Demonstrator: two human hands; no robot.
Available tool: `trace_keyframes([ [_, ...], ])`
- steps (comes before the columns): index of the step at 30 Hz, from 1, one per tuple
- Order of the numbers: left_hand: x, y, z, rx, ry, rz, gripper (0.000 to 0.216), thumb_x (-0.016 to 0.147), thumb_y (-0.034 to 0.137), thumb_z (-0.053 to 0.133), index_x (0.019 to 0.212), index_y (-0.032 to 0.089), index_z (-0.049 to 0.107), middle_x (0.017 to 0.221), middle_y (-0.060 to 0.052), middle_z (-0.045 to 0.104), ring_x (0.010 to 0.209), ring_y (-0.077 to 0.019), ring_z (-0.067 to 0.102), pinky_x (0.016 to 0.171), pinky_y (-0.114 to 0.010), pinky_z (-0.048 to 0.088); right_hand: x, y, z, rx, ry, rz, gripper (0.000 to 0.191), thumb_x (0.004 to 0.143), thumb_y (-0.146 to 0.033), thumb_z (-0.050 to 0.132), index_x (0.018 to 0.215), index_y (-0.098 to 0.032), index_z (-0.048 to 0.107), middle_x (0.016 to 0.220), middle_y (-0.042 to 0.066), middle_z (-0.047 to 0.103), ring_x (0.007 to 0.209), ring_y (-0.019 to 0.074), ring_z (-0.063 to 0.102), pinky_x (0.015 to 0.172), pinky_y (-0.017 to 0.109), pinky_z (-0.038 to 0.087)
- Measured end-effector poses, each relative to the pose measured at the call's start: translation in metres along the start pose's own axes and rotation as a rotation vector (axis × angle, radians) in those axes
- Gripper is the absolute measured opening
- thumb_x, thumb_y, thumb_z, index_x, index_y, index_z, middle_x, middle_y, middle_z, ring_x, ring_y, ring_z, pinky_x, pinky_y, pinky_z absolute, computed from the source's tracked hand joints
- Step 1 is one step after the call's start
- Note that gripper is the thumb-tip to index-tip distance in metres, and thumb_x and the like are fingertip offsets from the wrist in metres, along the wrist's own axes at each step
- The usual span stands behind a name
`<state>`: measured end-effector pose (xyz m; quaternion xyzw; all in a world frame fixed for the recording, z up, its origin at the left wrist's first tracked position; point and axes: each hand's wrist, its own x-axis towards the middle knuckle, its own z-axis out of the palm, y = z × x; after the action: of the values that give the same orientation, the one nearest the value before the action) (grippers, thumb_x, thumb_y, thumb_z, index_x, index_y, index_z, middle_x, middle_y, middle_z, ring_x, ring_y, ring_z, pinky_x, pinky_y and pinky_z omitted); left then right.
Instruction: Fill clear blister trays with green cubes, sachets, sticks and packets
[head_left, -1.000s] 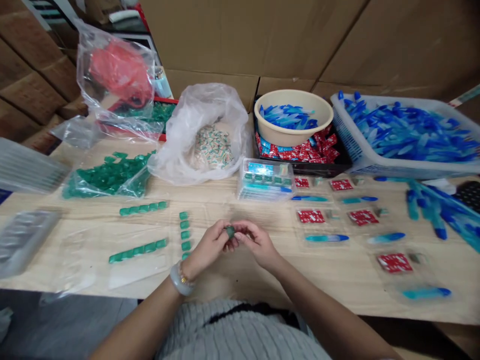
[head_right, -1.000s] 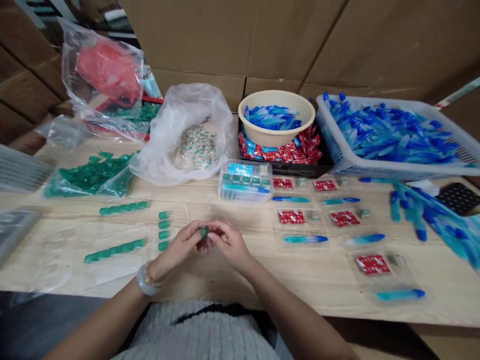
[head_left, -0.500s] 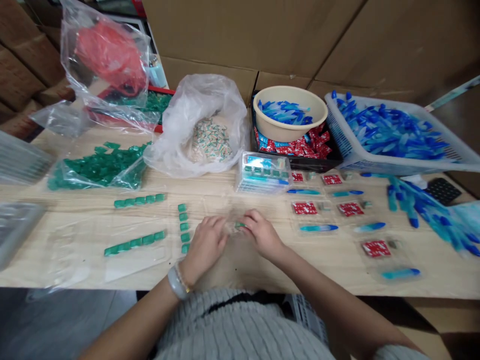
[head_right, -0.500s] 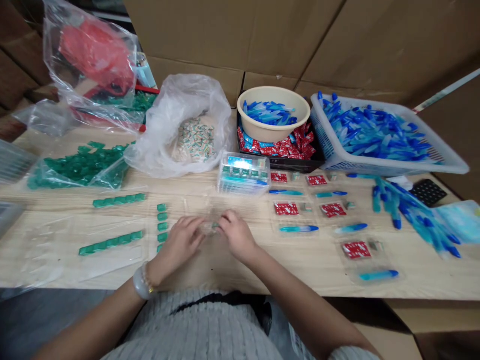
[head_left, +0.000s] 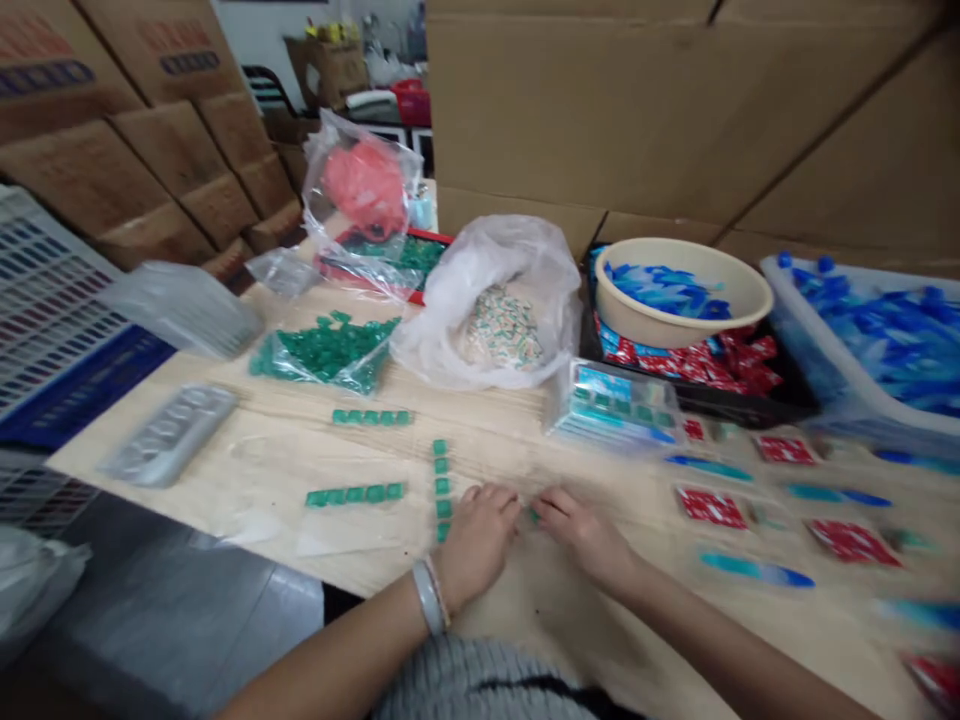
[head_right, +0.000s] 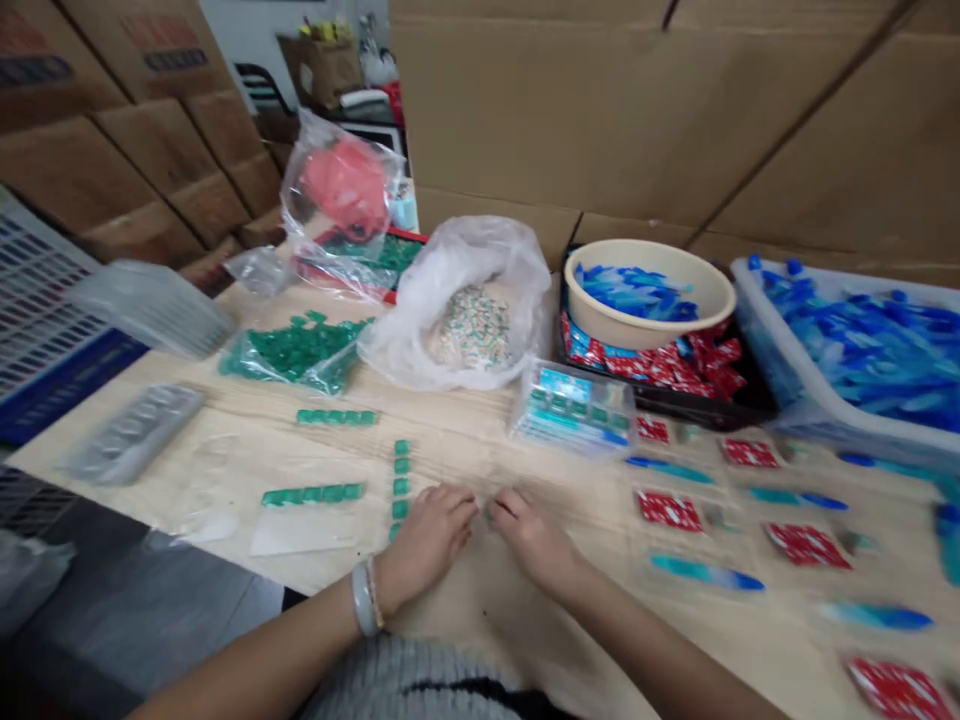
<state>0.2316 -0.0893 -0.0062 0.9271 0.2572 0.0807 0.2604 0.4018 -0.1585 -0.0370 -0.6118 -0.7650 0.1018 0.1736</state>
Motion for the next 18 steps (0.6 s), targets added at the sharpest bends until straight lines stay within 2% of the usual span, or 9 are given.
trace_keyframes([
  [2,0.003,-0.014,-0.013,-0.053,0.029,0.060,0.026,0.074,0.016,0.052,0.098,0.023,0.058,0.103,-0.004,0.059,0.096,-0.0177,0.051,0.087,-0.031,0.036,-0.001,-0.001,0.008,-0.041,0.086,-0.003,0.025,0.083,-0.017,0.037,0.093,-0.018,0.060,0.087,0.008,0.062,0.077,0.0178,0.057,0.067,0.031,0.049],
  [4,0.013,-0.048,-0.043,-0.090,0.124,0.064,0.025,0.073,0.021,0.054,0.097,0.023,0.059,0.102,-0.005,0.060,0.097,-0.0166,0.051,0.087,-0.028,0.036,-0.004,-0.002,0.011,-0.060,0.145,0.009,0.023,0.082,-0.019,0.040,0.095,-0.018,0.059,0.087,0.008,0.063,0.080,0.0185,0.058,0.070,0.032,0.049],
  [5,0.020,-0.074,-0.065,-0.093,0.204,0.004,0.023,0.073,0.023,0.054,0.095,0.023,0.060,0.100,-0.004,0.061,0.094,-0.0156,0.053,0.085,-0.026,0.038,-0.005,-0.001,0.011,-0.062,0.151,0.021,0.022,0.082,-0.021,0.042,0.097,-0.018,0.058,0.088,0.008,0.063,0.081,0.0182,0.058,0.070,0.031,0.050],
  [7,0.037,-0.138,-0.120,-0.048,0.368,-0.164,0.029,0.078,0.026,0.044,0.102,0.014,0.057,0.105,-0.011,0.058,0.099,-0.0196,0.050,0.088,-0.032,0.036,-0.007,0.000,0.004,-0.062,0.154,0.034,0.022,0.080,-0.026,0.047,0.099,-0.017,0.055,0.088,0.007,0.063,0.080,0.0169,0.060,0.069,0.028,0.051],
  [8,0.045,-0.173,-0.149,-0.006,0.429,-0.323,0.029,0.078,0.027,0.045,0.099,0.014,0.058,0.101,-0.010,0.059,0.094,-0.0198,0.052,0.085,-0.032,0.038,-0.005,0.001,-0.001,-0.069,0.164,0.030,0.023,0.079,-0.028,0.049,0.099,-0.017,0.055,0.087,0.007,0.064,0.078,0.0164,0.060,0.067,0.026,0.051],
  [10,0.061,-0.241,-0.199,0.054,0.436,-0.617,0.030,0.076,0.027,0.047,0.100,0.013,0.058,0.099,-0.009,0.061,0.094,-0.0202,0.053,0.086,-0.030,0.037,0.005,0.001,-0.014,-0.093,0.212,0.018,0.021,0.078,-0.030,0.050,0.095,-0.018,0.055,0.084,0.006,0.064,0.075,0.0160,0.061,0.063,0.024,0.051],
  [12,0.077,-0.295,-0.230,0.045,0.434,-0.712,0.034,0.072,0.024,0.052,0.100,0.007,0.057,0.099,-0.013,0.060,0.095,-0.0225,0.052,0.087,-0.032,0.035,0.027,-0.002,-0.027,-0.111,0.266,0.014,0.019,0.079,-0.031,0.047,0.093,-0.020,0.055,0.083,0.006,0.064,0.075,0.0166,0.061,0.063,0.025,0.051],
  [15,0.100,-0.346,-0.236,-0.051,0.391,-0.721,0.035,0.062,0.024,0.062,0.092,0.007,0.060,0.097,-0.012,0.061,0.094,-0.0225,0.053,0.087,-0.031,0.036,0.081,-0.018,-0.041,-0.053,0.287,0.034,0.017,0.081,-0.027,0.044,0.092,-0.021,0.055,0.084,0.006,0.063,0.077,0.0160,0.061,0.065,0.025,0.050],
  [18,0.120,-0.369,-0.220,-0.204,0.358,-0.697,0.018,0.053,0.022,0.067,0.068,0.013,0.064,0.078,-0.006,0.065,0.085,-0.0219,0.056,0.082,-0.028,0.039,0.148,-0.038,-0.040,0.105,0.223,0.028,0.013,0.082,-0.022,0.044,0.089,-0.019,0.055,0.081,0.005,0.061,0.076,0.0142,0.059,0.066,0.025,0.048],
])
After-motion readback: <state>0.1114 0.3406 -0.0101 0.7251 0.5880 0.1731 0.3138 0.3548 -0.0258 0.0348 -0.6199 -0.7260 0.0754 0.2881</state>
